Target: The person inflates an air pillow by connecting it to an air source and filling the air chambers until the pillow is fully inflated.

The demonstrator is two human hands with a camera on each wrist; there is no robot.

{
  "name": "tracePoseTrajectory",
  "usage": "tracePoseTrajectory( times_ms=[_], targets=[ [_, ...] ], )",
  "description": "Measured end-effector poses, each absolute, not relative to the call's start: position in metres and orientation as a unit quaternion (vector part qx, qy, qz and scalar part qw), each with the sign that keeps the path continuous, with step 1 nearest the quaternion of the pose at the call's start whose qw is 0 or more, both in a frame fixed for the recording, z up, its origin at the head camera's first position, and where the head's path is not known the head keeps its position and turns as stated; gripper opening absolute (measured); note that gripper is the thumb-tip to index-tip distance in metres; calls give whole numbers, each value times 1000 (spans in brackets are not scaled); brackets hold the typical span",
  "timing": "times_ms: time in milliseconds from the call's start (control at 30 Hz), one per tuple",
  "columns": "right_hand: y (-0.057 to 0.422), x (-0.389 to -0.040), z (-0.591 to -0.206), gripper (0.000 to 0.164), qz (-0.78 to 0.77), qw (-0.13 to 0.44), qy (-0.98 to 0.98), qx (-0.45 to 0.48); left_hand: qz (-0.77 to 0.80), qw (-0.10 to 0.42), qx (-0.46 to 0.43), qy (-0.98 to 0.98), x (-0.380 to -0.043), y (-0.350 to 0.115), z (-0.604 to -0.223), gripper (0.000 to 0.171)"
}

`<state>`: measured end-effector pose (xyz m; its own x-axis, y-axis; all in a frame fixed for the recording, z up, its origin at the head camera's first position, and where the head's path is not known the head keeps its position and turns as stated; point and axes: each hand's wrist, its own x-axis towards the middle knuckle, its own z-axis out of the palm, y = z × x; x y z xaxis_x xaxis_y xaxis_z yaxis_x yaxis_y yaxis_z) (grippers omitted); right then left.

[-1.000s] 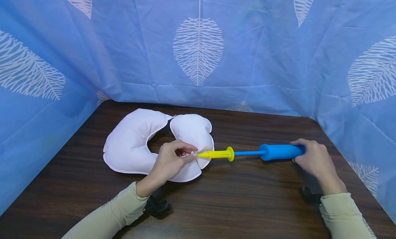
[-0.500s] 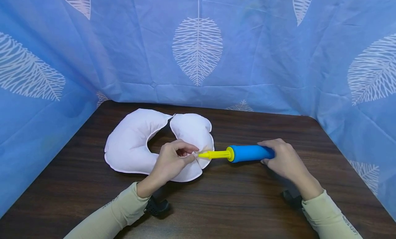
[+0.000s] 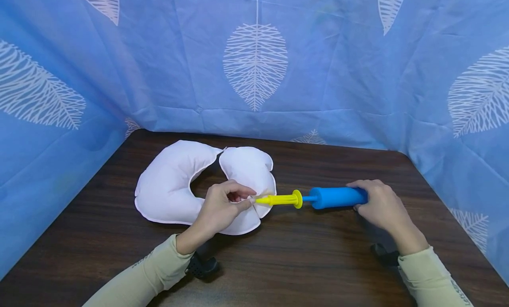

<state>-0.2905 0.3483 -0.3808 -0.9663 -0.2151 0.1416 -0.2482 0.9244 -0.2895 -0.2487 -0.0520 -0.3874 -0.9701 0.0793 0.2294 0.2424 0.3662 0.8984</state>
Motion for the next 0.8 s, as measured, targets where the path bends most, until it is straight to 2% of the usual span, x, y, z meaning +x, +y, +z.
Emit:
tracePoseTrajectory(
  times_ms=[233,400,600,800],
  targets=[
    [392,-296,-386,49,148,87,-983,71,-557,76,-98,-821,-248,-53,-387,15],
    [404,-298,-387,49,141,91,-985,47,-557,76,-95,-822,-248,-53,-388,15],
    [388,-297,-385,51,147,82,-983,68,-553,80,-93,-824,-247,-52,-390,16],
    [345,-292,-381,52,172,52,-975,128,-550,83,-95,-825,-247,-50,-388,17]
  ],
)
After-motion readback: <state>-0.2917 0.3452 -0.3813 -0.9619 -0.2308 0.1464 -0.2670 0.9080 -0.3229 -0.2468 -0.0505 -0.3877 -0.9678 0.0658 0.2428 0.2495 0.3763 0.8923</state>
